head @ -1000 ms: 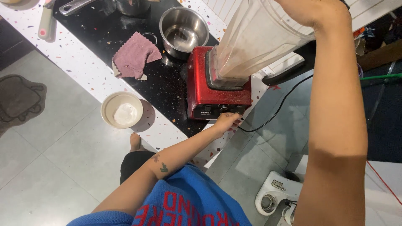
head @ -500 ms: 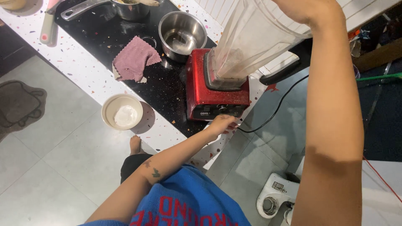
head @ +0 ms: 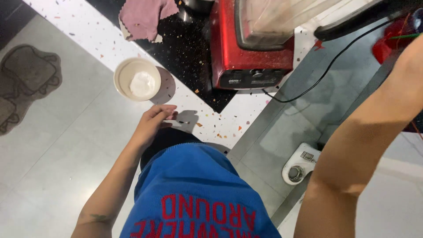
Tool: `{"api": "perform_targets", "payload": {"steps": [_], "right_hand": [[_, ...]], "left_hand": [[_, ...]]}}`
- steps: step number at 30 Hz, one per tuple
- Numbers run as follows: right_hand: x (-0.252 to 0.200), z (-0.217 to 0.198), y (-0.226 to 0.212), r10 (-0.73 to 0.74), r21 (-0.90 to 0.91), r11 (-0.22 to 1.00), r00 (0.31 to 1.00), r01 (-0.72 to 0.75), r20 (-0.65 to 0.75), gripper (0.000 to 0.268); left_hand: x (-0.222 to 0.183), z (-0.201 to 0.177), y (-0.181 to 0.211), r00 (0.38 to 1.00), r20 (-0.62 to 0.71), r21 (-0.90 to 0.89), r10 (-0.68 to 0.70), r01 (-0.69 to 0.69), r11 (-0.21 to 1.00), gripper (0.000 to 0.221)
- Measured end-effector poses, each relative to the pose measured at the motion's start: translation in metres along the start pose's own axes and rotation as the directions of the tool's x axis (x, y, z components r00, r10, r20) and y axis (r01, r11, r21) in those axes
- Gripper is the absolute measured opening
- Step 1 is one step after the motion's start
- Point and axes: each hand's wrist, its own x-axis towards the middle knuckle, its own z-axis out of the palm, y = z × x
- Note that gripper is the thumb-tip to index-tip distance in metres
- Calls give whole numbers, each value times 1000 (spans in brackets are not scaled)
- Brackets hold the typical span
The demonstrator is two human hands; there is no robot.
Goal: Preparing and blending crushed crackers in a blender.
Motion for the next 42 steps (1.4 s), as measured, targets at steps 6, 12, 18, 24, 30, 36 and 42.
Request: {"api": "perform_targets", "payload": {"steps": [6, 12, 18, 24, 30, 36, 42], "right_hand": [[-164, 237, -211, 259, 114, 962, 960, -247, -105, 27], [-323, 352, -187, 549, -400, 812, 787, -424, 280, 58], [-337, 432, -199, 611, -748, 643, 698, -163, 374, 92], [-308, 507, -201, 564, -736, 662, 740, -140, 367, 97], [-292, 502, -184, 514, -680, 716, 778, -156, 363, 93], [-291, 485, -160, 502, -658, 734, 786, -168, 360, 95], [-260, 530, -145, 457, -689, 718, 813, -97, 362, 99]], "left_hand": [[-11, -50, -44, 990, -116, 83, -80, 90, 992, 31], [14, -77, -70, 983, -106, 159, -147, 163, 974, 40], [25, -92, -30, 941, -239, -201, -239, 193, 960, 68], [53, -117, -29, 964, -241, -362, -109, 15, 932, 46], [79, -146, -25, 955, -295, -322, -36, -64, 945, 35], [119, -198, -1, 919, -392, -299, 52, -181, 937, 26], [144, -237, 21, 886, -451, -322, 104, -271, 907, 21]]}}
